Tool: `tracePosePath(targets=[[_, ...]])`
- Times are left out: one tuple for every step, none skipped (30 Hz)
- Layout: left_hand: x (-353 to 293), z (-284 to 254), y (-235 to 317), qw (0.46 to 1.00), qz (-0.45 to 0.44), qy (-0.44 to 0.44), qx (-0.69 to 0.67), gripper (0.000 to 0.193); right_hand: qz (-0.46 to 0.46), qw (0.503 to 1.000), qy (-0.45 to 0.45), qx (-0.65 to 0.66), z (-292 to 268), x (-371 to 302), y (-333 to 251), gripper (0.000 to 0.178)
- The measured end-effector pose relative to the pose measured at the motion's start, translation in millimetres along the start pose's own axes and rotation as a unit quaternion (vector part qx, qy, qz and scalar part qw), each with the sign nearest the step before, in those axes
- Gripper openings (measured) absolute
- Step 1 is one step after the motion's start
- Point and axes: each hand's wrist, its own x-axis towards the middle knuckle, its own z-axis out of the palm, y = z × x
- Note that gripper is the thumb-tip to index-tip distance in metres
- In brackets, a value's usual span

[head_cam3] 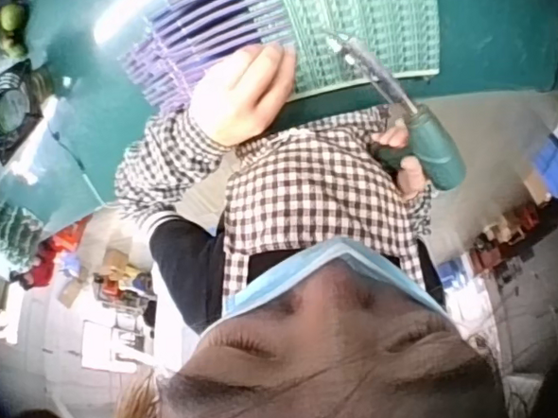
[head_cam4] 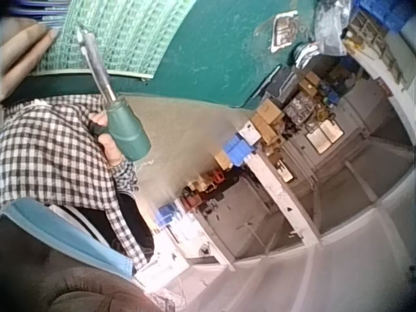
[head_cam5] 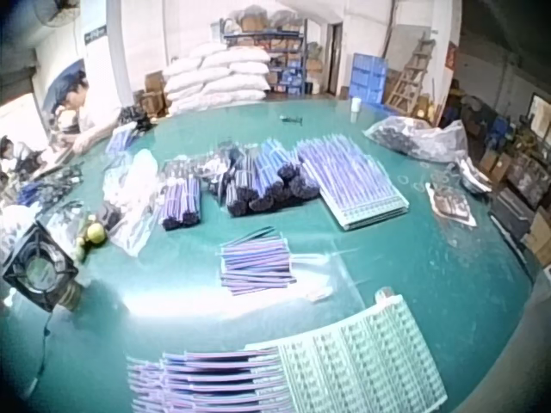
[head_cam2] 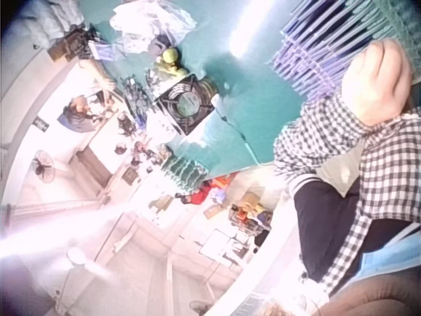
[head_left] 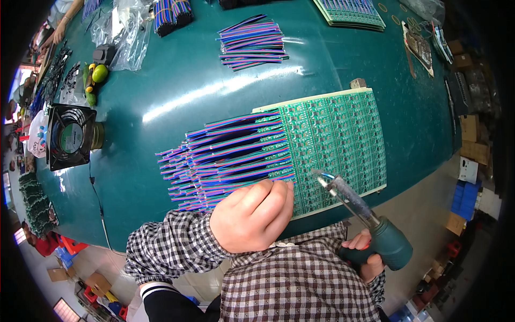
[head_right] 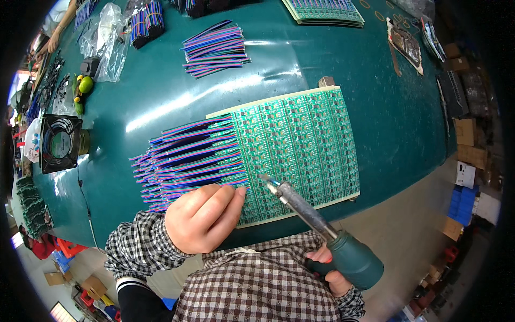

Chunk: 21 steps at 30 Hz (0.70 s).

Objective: The person repeatedly takes ribbon cables from a pile, positions them along a circuit board panel, and solders them to the board using a soldering iron.

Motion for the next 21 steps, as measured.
tracePosePath(targets=[[1, -1, 0, 1.000, 0.001, -0.003, 0.003, 0.035, -0.002, 1.000, -0.002, 0.004, 0, 3, -1, 0.065], [1, -2, 1, 1.000, -0.003, -0.007, 0.009, 0.037, -0.014, 1.000, 0.005, 0.009, 1, 6, -3, 0.065], [2, -5, 1, 1.000, 0.001, -0.007, 0.011, 0.037, -0.028, 0.999, 0.016, 0.012, 1, 8, -4, 0.064], [4, -9, 1, 1.000, -0.002, -0.027, 0.009, 0.038, -0.040, 0.999, 0.012, 0.017, 2, 12, -5, 0.063], [5, -14, 3, 0.999, -0.006, -0.048, 0.009, 0.039, -0.045, 0.999, 0.010, 0.021, -2, 11, -7, 0.063], [4, -18, 6, 0.998, -0.035, -0.059, -0.009, 0.040, -0.017, 0.998, 0.018, 0.053, -9, 10, -9, 0.063], [14, -35, 4, 0.989, -0.083, -0.090, -0.088, 0.042, 0.008, 0.996, 0.026, 0.086, -12, 15, -10, 0.064], [19, -48, -1, 0.982, -0.105, -0.066, -0.144, 0.043, -0.029, 0.996, 0.053, 0.061, -10, 21, -11, 0.067], [23, -56, -8, 0.969, -0.122, -0.041, -0.210, 0.044, -0.042, 0.996, 0.056, 0.061, -11, 25, -10, 0.067], [29, -73, -18, 0.970, -0.116, -0.049, -0.207, 0.044, -0.057, 0.994, 0.070, 0.062, -14, 29, -10, 0.067], [41, -82, -33, 0.971, -0.110, -0.056, -0.205, 0.045, -0.072, 0.992, 0.085, 0.062, -17, 32, -9, 0.067], [57, -78, -51, 0.974, -0.114, -0.047, -0.192, 0.042, -0.089, 0.989, 0.103, 0.049, -18, 35, -8, 0.068], [72, -63, -69, 0.973, -0.132, -0.057, -0.179, 0.036, -0.094, 0.989, 0.103, 0.049, -20, 37, -8, 0.068], [81, -43, -91, 0.973, -0.153, -0.051, -0.166, 0.028, -0.093, 0.990, 0.095, 0.049, -19, 40, -10, 0.067], [86, -22, -117, 0.974, -0.150, -0.045, -0.161, 0.022, -0.090, 0.991, 0.082, 0.051, -18, 46, -12, 0.067], [87, 2, -138, 0.976, -0.159, -0.059, -0.138, 0.019, -0.092, 0.990, 0.082, 0.061, -17, 48, -11, 0.067], [84, 14, -154, 0.978, -0.164, -0.087, -0.097, 0.015, -0.094, 0.991, 0.072, 0.064, -15, 49, -11, 0.067], [88, 25, -158, 0.983, -0.150, -0.075, -0.076, 0.012, -0.103, 0.990, 0.079, 0.047, -16, 47, -9, 0.067], [87, 30, -161, 0.983, -0.148, -0.075, -0.073, 0.012, -0.110, 0.990, 0.086, 0.030, -16, 46, -7, 0.068], [83, 35, -160, 0.983, -0.156, -0.067, -0.064, 0.011, -0.105, 0.989, 0.103, 0.025, -16, 44, -9, 0.068], [83, 38, -158, 0.983, -0.162, -0.062, -0.059, 0.011, -0.105, 0.988, 0.107, 0.026, -17, 44, -9, 0.068]])
